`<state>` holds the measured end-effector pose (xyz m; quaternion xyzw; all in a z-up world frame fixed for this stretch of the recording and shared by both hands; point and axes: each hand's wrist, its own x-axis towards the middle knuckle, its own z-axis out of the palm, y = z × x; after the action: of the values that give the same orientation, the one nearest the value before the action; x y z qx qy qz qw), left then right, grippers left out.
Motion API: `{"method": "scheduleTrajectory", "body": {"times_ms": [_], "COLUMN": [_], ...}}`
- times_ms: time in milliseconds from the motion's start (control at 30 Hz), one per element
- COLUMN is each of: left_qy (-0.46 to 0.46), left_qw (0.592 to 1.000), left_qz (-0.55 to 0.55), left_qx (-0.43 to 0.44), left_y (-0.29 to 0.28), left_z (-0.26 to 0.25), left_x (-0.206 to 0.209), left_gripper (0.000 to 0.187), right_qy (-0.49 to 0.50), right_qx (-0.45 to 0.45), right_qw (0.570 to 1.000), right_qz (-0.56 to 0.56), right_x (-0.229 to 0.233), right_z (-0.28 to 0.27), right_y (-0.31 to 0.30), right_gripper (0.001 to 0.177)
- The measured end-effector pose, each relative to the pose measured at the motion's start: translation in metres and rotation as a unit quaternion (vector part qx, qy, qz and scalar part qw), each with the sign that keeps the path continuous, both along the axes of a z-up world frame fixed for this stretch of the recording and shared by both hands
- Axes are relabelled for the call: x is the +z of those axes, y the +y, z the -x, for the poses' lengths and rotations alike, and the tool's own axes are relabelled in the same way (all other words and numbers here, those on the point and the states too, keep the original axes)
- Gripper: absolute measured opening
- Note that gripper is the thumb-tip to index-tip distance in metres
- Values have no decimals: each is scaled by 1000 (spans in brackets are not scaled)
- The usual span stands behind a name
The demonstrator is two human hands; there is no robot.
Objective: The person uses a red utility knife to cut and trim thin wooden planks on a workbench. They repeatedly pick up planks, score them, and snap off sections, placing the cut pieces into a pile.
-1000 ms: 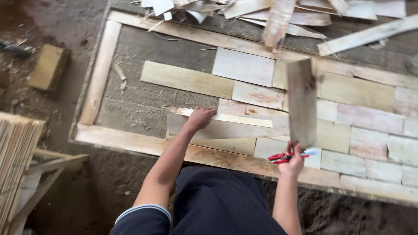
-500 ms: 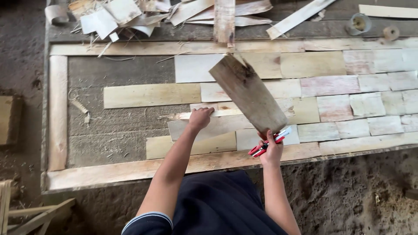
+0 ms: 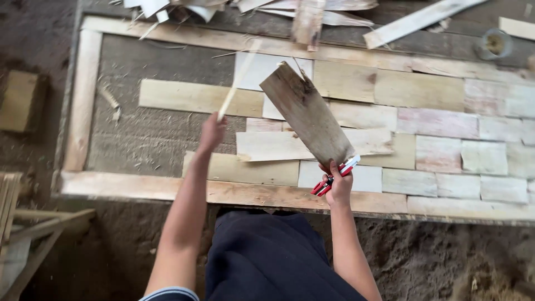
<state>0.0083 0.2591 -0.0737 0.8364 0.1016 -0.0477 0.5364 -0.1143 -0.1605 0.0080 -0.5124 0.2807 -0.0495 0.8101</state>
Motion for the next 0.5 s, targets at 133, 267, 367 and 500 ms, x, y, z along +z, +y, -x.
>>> {"method": "scheduleTrajectory", "body": {"times_ms": [133,267,367,500], "left_qy": [4,61,43,16], "left_qw": [982,969,964,955], "left_qz": [150,115,130,136], "left_qx": [119,210,227,262], "left_y": [78,110,120,157], "left_z": [78,137,163,172], "left_x": [26,55,42,-15], "left_gripper": [37,28,32,35], "right_qy": [37,64,80,107], "right_qx": [94,199,253,306], "right_qw": [995,978,964,944], "right_qz": [-1,11,24,55], "right_x": [-52,-105,-64,-40], "right_z": [-19,-32,-23,-11], "right_y": [15,53,114,181], "right_gripper": [26,17,16,15]}}
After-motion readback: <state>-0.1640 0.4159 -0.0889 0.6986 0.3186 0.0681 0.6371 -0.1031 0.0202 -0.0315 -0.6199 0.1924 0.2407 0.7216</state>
